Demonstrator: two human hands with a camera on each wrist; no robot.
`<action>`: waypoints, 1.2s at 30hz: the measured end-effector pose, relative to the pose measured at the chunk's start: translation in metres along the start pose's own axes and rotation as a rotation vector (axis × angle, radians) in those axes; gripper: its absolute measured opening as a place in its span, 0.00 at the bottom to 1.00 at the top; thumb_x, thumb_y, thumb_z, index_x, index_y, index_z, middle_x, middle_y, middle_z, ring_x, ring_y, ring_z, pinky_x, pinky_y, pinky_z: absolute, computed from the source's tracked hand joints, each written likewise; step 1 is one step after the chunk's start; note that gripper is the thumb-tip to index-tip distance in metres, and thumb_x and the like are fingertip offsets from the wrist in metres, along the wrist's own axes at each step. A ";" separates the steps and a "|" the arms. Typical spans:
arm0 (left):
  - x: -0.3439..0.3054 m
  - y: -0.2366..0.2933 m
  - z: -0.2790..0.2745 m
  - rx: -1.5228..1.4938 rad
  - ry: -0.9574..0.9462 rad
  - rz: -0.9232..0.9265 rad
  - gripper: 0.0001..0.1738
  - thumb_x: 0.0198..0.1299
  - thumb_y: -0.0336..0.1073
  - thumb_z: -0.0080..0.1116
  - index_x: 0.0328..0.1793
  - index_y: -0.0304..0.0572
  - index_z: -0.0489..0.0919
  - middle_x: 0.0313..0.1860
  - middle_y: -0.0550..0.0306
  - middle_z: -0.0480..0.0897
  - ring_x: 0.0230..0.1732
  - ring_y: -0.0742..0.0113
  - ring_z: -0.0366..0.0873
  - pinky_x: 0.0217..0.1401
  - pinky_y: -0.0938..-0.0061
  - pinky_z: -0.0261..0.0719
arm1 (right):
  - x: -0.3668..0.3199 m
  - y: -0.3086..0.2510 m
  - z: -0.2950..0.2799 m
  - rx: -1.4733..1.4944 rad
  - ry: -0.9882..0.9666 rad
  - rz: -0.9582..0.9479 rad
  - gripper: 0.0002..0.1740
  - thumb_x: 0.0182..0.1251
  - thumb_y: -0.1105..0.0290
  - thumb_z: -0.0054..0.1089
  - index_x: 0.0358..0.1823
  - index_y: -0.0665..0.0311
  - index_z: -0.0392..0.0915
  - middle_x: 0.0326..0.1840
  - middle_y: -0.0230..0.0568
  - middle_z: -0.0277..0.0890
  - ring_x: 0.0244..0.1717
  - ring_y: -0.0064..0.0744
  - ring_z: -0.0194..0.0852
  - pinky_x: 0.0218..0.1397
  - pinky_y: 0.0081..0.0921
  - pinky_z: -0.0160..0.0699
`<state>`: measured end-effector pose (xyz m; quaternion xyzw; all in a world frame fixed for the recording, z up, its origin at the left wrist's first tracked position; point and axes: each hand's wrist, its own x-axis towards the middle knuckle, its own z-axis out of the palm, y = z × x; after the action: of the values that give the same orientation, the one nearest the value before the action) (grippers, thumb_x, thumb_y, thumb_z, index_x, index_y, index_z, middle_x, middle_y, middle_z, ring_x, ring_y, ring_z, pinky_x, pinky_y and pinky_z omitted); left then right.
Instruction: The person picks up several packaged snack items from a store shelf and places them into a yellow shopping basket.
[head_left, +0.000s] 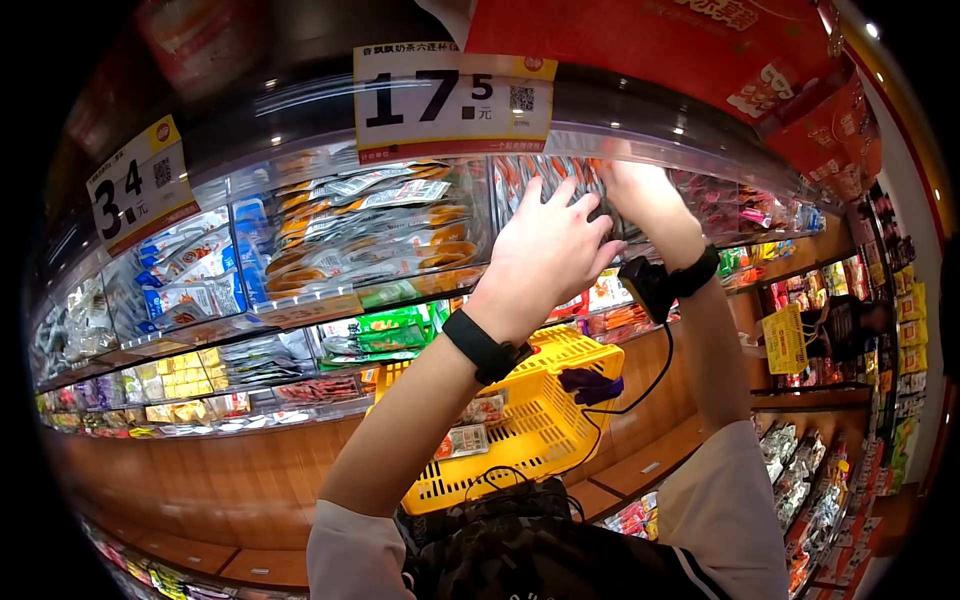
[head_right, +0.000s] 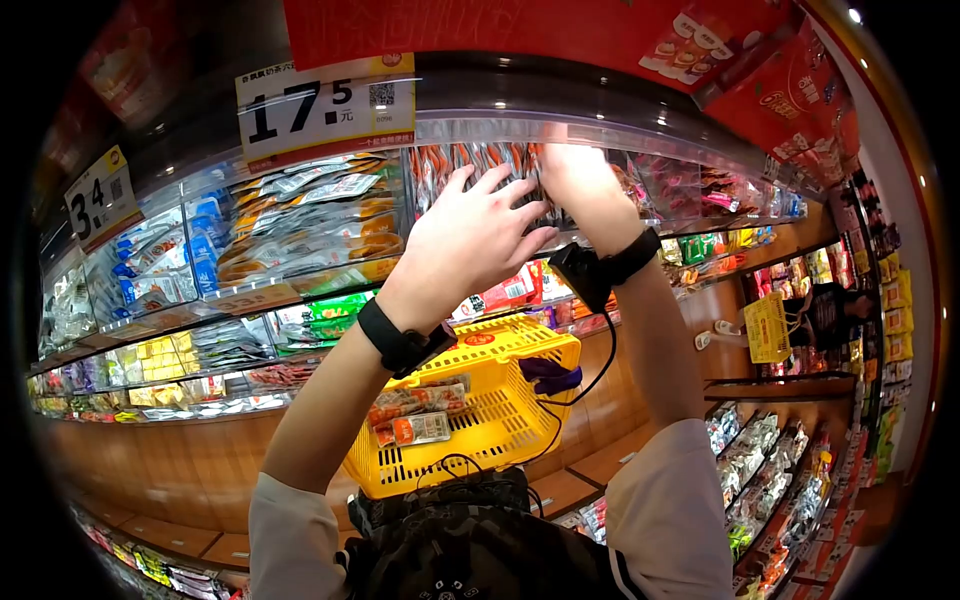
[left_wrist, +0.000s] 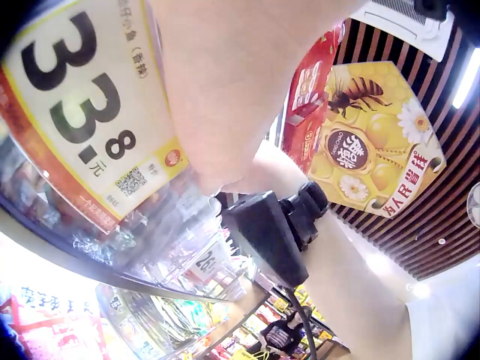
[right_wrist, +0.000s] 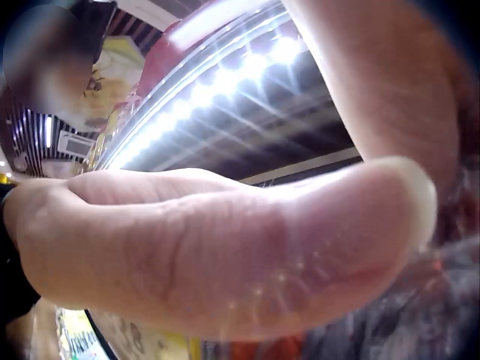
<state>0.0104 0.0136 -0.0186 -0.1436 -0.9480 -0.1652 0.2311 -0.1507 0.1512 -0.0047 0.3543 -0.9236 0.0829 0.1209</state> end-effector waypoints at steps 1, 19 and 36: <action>0.000 0.000 -0.001 0.009 -0.006 0.003 0.22 0.73 0.53 0.48 0.57 0.47 0.83 0.59 0.54 0.81 0.69 0.52 0.72 0.72 0.47 0.67 | -0.004 -0.012 -0.002 -0.001 0.002 -0.001 0.17 0.70 0.66 0.57 0.53 0.70 0.74 0.45 0.66 0.79 0.46 0.69 0.78 0.48 0.55 0.78; 0.001 0.001 -0.006 -0.001 -0.020 0.020 0.22 0.72 0.51 0.49 0.59 0.44 0.82 0.64 0.52 0.79 0.71 0.53 0.70 0.74 0.48 0.65 | -0.033 -0.028 -0.033 0.030 -0.149 -0.309 0.18 0.77 0.68 0.47 0.60 0.74 0.69 0.59 0.65 0.71 0.63 0.70 0.69 0.61 0.55 0.75; -0.005 -0.004 0.003 0.021 0.054 0.042 0.20 0.68 0.53 0.51 0.55 0.55 0.85 0.56 0.61 0.82 0.63 0.61 0.75 0.66 0.58 0.71 | -0.126 -0.093 -0.022 0.724 0.525 -0.169 0.10 0.75 0.74 0.52 0.50 0.70 0.80 0.43 0.52 0.83 0.45 0.49 0.83 0.51 0.38 0.80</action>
<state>0.0122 0.0103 -0.0249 -0.1567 -0.9399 -0.1541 0.2614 0.0062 0.1677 -0.0127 0.4150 -0.7409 0.4775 0.2255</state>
